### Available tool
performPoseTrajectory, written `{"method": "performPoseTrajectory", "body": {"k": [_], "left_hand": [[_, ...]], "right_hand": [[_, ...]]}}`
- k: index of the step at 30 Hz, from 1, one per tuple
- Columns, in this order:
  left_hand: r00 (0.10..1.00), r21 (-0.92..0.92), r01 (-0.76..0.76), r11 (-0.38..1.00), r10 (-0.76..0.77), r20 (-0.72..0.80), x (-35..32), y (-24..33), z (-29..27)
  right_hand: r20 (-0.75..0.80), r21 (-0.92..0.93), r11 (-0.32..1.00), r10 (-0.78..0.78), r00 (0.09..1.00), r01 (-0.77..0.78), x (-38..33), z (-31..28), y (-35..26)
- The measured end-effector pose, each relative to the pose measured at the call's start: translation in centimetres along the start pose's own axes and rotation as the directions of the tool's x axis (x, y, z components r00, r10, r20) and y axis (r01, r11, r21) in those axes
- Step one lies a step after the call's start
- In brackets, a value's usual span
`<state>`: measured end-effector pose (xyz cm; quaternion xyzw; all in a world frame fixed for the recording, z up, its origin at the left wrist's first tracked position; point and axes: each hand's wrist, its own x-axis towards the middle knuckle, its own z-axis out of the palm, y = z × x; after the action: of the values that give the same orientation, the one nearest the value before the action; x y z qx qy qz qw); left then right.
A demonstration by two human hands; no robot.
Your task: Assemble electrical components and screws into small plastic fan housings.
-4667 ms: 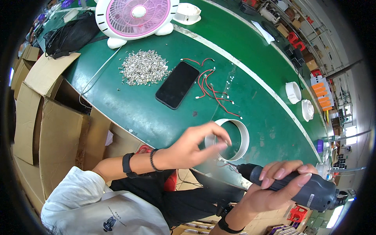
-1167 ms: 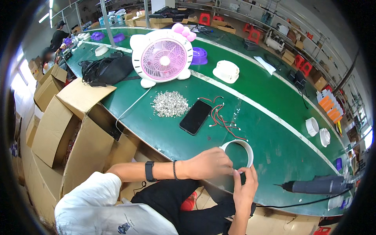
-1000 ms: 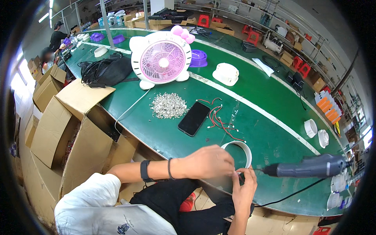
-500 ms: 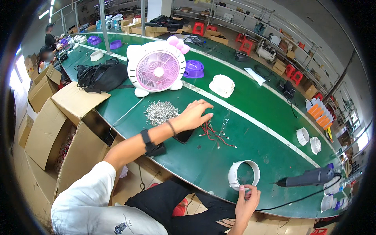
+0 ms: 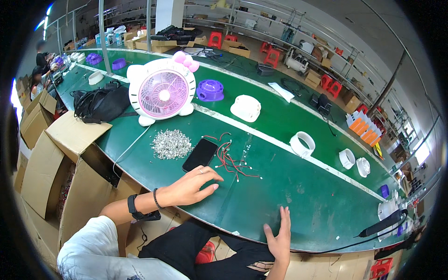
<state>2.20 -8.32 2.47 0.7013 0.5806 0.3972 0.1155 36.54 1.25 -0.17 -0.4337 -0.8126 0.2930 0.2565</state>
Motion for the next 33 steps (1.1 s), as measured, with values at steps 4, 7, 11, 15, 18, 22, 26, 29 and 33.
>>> {"method": "performPoseTrajectory", "body": {"k": [4,7,11,15,18,22,26,29,33], "left_hand": [[0.999,0.01,-0.003,1.0,0.003,0.051,1.1,-0.2,-0.6],[0.997,-0.008,-0.037,0.999,0.038,0.06,4.2,-1.6,-0.6],[0.999,0.181,-0.027,0.983,0.033,-0.029,12.0,-8.1,-1.8],[0.957,0.364,0.224,0.904,-0.134,-0.256,19.0,-18.6,-5.1],[0.902,0.498,0.425,0.756,-0.305,-0.307,20.8,-23.8,-6.4],[0.758,0.483,0.622,0.617,-0.318,-0.57,21.7,-27.8,-4.8],[0.773,0.546,0.63,0.553,-0.38,-0.507,22.3,-27.8,-2.3],[0.758,0.568,0.643,0.515,-0.317,-0.571,22.9,-27.7,-1.1],[0.711,0.627,0.703,0.336,-0.326,-0.622,23.4,-29.1,-1.3]], "right_hand": [[0.034,-0.072,0.996,-0.041,0.999,0.043,0.4,0.3,0.7],[-0.012,-0.03,0.999,-0.043,0.999,0.043,0.0,0.2,0.7],[-0.279,0.247,0.965,0.154,0.948,-0.084,-1.8,-0.4,3.3],[-0.855,0.174,0.984,0.17,0.489,-0.037,-2.8,-1.1,7.4],[-0.867,0.048,0.997,0.011,0.499,0.062,-3.0,-3.9,4.8],[-0.753,-0.05,0.982,-0.158,0.639,0.184,-2.8,-6.4,1.2],[-0.688,0.015,0.956,-0.203,0.697,0.293,-1.0,-5.9,2.7],[-0.705,0.171,0.936,-0.102,0.702,0.309,0.6,-4.2,4.6],[-0.63,0.117,0.88,-0.292,0.719,0.46,1.2,-2.8,2.8]]}}
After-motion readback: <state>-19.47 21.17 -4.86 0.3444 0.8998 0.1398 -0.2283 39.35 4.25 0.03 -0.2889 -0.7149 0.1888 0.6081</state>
